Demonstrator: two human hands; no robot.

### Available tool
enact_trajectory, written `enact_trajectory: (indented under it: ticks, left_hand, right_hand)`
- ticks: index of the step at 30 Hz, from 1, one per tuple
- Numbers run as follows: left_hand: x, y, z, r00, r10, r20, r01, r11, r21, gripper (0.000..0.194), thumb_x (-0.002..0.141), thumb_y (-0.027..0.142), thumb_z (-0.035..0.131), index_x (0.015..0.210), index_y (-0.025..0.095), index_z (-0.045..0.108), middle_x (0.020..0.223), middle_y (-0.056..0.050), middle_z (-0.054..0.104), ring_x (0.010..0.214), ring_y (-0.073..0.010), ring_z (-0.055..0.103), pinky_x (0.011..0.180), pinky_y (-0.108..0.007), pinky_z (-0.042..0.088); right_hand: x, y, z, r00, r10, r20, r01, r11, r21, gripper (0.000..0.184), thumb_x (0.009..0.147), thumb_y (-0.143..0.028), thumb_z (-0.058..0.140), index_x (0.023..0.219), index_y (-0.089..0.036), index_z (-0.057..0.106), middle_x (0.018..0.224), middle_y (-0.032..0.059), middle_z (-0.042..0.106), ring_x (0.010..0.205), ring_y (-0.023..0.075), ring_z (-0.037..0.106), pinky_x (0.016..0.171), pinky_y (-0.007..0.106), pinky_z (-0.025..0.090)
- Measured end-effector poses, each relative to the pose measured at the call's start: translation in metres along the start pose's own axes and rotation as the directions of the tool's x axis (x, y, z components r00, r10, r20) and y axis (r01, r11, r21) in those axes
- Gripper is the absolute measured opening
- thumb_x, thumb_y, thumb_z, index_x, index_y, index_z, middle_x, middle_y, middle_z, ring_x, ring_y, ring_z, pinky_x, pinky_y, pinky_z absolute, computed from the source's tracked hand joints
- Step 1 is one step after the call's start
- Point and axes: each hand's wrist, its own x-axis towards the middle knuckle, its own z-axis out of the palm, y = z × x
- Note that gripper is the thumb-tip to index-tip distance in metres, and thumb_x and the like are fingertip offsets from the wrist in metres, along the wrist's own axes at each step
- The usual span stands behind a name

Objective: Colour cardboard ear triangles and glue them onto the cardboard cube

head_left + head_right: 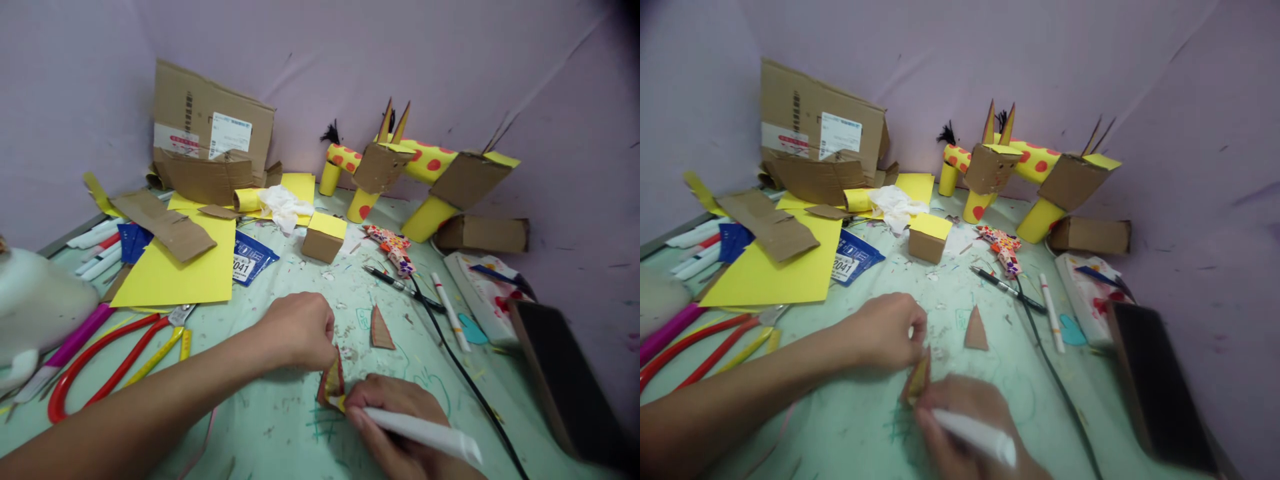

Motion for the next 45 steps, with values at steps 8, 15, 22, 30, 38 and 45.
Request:
enact_trajectory:
  ticks: [8,15,22,30,38,45]
  left_hand:
    - [0.0007,-0.0003,-0.0001,1.0,0.007,0.004,-0.007,1.0,-0.001,0.014,0.052,0.022,0.057,0.06,0.026,0.068,0.064,-0.002,0.067,0.06,-0.0195,0.058,0.049,-0.027,0.037]
    - [-0.0005,0.0012,-0.0024,1.0,0.008,0.017,-0.008,1.0,0.004,0.012,0.054,0.024,0.059,0.061,0.026,0.068,0.066,-0.002,0.067,0.063,-0.0201,0.058,0.051,-0.028,0.04]
    - [-0.0004,0.0008,-0.0026,1.0,0.019,0.01,-0.019,1.0,0.004,0.012,0.055,0.024,0.058,0.061,0.026,0.068,0.066,-0.003,0.068,0.063,-0.0203,0.059,0.051,-0.028,0.039]
    - [0.0001,0.0016,-0.0024,1.0,0.017,0.0,-0.017,1.0,-0.009,0.01,0.053,0.023,0.059,0.058,0.026,0.067,0.063,-0.002,0.066,0.061,-0.0203,0.058,0.049,-0.028,0.038]
    - [0.0011,0.0006,-0.0016,1.0,0.018,-0.009,-0.018,1.0,-0.017,0.011,0.051,0.022,0.058,0.056,0.027,0.066,0.061,-0.001,0.066,0.059,-0.0193,0.057,0.048,-0.028,0.038]
    - [-0.0004,0.0007,-0.0021,1.0,0.012,-0.002,-0.012,1.0,-0.014,0.011,0.053,0.023,0.058,0.058,0.027,0.067,0.061,-0.001,0.065,0.058,-0.0189,0.056,0.048,-0.027,0.038]
  right_hand:
    - [-0.001,0.0043,0.0028,0.995,0.093,-0.022,-0.093,0.995,0.036,0.017,0.087,-0.02,0.048,0.074,-0.021,0.058,0.06,0.0004,0.063,0.051,0.0135,0.059,0.048,0.021,0.043]
    - [-0.0005,0.0051,0.0025,0.997,0.069,-0.047,-0.065,0.995,0.069,0.015,0.087,-0.016,0.048,0.077,-0.02,0.059,0.063,0.0003,0.064,0.055,0.0135,0.06,0.053,0.022,0.046]
    - [-0.0021,0.0028,0.0014,0.986,0.157,-0.058,-0.152,0.985,0.078,0.017,0.087,-0.021,0.049,0.074,-0.02,0.06,0.06,0.0009,0.064,0.053,0.0137,0.06,0.05,0.022,0.045]
    - [-0.0029,0.0027,0.0002,0.999,0.051,-0.005,-0.051,0.999,0.02,0.015,0.086,-0.018,0.05,0.073,-0.02,0.058,0.056,-0.0002,0.06,0.049,0.0129,0.056,0.046,0.022,0.042]
    - [0.0023,-0.0003,-0.0011,0.998,-0.056,-0.018,0.057,0.998,0.038,0.011,0.082,-0.013,0.052,0.075,-0.019,0.057,0.056,-0.0005,0.061,0.048,0.012,0.057,0.047,0.021,0.043]
    - [0.0001,-0.0012,-0.0027,0.999,-0.003,0.054,-0.002,0.996,0.086,0.014,0.084,-0.017,0.051,0.072,-0.019,0.058,0.058,0.0007,0.062,0.05,0.0129,0.057,0.048,0.022,0.043]
